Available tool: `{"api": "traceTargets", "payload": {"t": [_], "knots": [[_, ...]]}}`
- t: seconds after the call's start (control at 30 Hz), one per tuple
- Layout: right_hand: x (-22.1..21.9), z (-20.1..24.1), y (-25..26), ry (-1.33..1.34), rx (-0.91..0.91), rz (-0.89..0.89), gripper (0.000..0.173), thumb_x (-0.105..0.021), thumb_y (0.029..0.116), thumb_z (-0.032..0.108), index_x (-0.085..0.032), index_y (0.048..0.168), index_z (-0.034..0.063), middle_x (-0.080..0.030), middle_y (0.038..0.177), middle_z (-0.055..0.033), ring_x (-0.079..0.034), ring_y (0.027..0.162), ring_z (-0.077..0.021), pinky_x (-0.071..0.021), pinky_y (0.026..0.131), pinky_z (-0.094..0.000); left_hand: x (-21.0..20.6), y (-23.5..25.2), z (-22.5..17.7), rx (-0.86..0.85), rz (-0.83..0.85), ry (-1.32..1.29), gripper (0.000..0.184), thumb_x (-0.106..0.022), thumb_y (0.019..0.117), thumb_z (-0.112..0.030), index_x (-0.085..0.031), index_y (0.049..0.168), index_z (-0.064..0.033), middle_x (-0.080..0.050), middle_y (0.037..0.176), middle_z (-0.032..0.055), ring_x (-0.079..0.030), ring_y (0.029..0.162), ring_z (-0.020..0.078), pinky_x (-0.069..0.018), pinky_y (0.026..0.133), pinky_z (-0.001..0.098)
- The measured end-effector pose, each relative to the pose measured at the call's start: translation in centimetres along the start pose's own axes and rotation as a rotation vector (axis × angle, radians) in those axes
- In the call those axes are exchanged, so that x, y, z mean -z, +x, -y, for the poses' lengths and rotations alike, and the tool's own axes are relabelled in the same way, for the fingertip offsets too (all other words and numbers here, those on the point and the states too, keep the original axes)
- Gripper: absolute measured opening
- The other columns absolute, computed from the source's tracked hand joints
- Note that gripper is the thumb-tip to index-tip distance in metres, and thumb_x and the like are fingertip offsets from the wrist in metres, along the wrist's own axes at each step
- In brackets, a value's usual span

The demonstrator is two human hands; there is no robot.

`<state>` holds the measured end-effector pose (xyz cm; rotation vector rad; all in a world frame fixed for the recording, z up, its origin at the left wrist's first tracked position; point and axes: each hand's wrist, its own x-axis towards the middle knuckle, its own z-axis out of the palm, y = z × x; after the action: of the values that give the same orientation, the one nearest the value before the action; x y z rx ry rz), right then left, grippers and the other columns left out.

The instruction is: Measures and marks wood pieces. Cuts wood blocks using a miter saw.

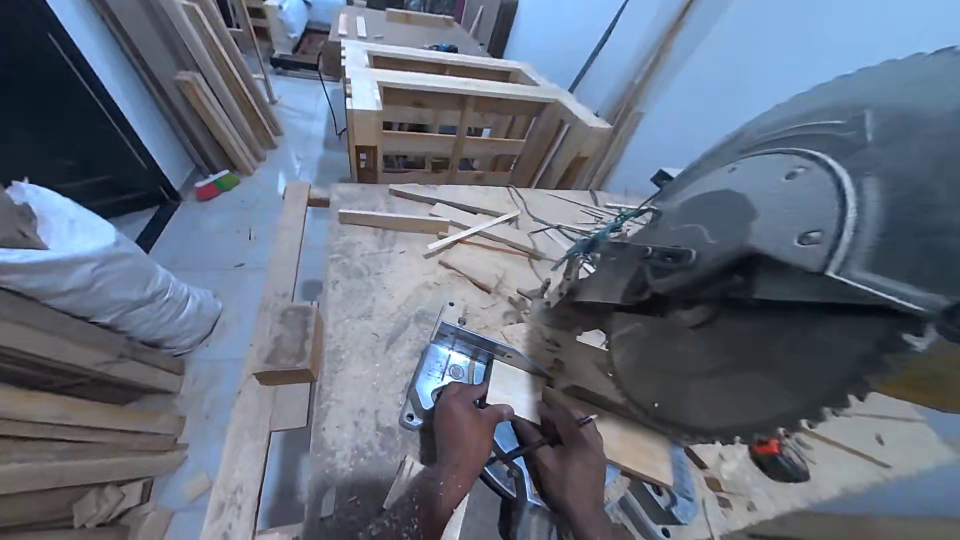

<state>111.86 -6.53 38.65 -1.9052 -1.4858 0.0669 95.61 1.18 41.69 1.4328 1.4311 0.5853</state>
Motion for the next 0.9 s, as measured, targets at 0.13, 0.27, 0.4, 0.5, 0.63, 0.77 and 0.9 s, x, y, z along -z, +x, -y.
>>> {"api": "traceTargets", "payload": {"t": [0.13,0.27,0.4,0.5,0.63,0.77,0.9], "knots": [[0.0,-0.2,0.0,0.001,0.008,-0.017,0.039,-0.078,0.0848,0.049,-0.078,0.109,0.0185,-0.072,0.119,-0.0024,-0.066,0.109,-0.0218,-0.0487,0.1,-0.0531,0.5,0.3,-0.5,0.024,0.044,-0.002,0.048,-0.083,0.0815,-0.039,-0.075,0.123,-0.0172,-0.068,0.12,0.0039,-0.065,0.111,0.0136,-0.0528,0.1,0.0311],[-0.1,-0.6,-0.2,0.021,-0.009,-0.014,0.039,-0.078,0.0847,0.047,-0.078,0.109,0.0164,-0.072,0.122,-0.0043,-0.066,0.112,-0.0231,-0.0478,0.102,-0.0535,0.5,0.6,-0.1,-0.013,0.052,-0.014,0.048,-0.083,0.0813,-0.04,-0.076,0.122,-0.0158,-0.068,0.121,0.0046,-0.065,0.111,0.0139,-0.0528,0.1,0.0311],[-0.1,-0.5,-0.1,0.042,-0.028,-0.015,0.038,-0.08,0.0828,0.044,-0.079,0.108,0.0161,-0.073,0.121,-0.0032,-0.066,0.111,-0.0223,-0.0484,0.101,-0.0523,0.4,0.8,0.1,-0.03,0.055,-0.001,0.049,-0.082,0.0811,-0.041,-0.075,0.122,-0.0149,-0.068,0.122,0.0041,-0.065,0.112,0.0141,-0.0531,0.101,0.0318],[-0.3,-0.4,0.0,0.046,-0.024,-0.02,0.036,-0.081,0.0827,0.043,-0.079,0.107,0.0163,-0.072,0.123,-0.0036,-0.065,0.113,-0.0225,-0.0476,0.103,-0.0528,0.7,0.9,-0.8,0.002,0.126,0.088,0.053,-0.078,0.0851,-0.04,-0.069,0.131,-0.0155,-0.065,0.128,0.006,-0.065,0.114,0.0165,-0.0536,0.101,0.0354],[-0.3,-0.3,0.0,0.028,-0.014,-0.021,0.036,-0.08,0.0837,0.044,-0.079,0.107,0.0175,-0.072,0.123,-0.0036,-0.066,0.114,-0.022,-0.0488,0.102,-0.0526,1.1,1.4,-1.9,0.007,0.208,0.161,0.058,-0.072,0.0888,-0.04,-0.063,0.141,-0.0162,-0.063,0.132,0.0092,-0.063,0.119,0.0202,-0.0515,0.104,0.0399],[-0.2,-0.5,0.0,0.024,-0.013,-0.015,0.037,-0.077,0.0851,0.046,-0.079,0.108,0.0175,-0.072,0.124,-0.0049,-0.065,0.115,-0.0244,-0.0486,0.102,-0.054,1.7,1.9,-2.3,-0.028,0.238,0.165,0.05,-0.06,0.0987,-0.048,-0.067,0.136,-0.0156,-0.067,0.126,0.0086,-0.064,0.116,0.021,-0.0503,0.103,0.0434],[-0.1,-0.5,0.0,0.016,-0.02,-0.015,0.037,-0.077,0.0853,0.046,-0.079,0.109,0.018,-0.072,0.123,-0.0047,-0.066,0.113,-0.0241,-0.049,0.101,-0.0528,1.0,2.7,-3.6,0.037,0.217,0.253,0.04,-0.058,0.1008,-0.042,-0.071,0.129,-0.0158,-0.068,0.123,0.0077,-0.065,0.113,0.0213,-0.0515,0.1,0.0449]]}}
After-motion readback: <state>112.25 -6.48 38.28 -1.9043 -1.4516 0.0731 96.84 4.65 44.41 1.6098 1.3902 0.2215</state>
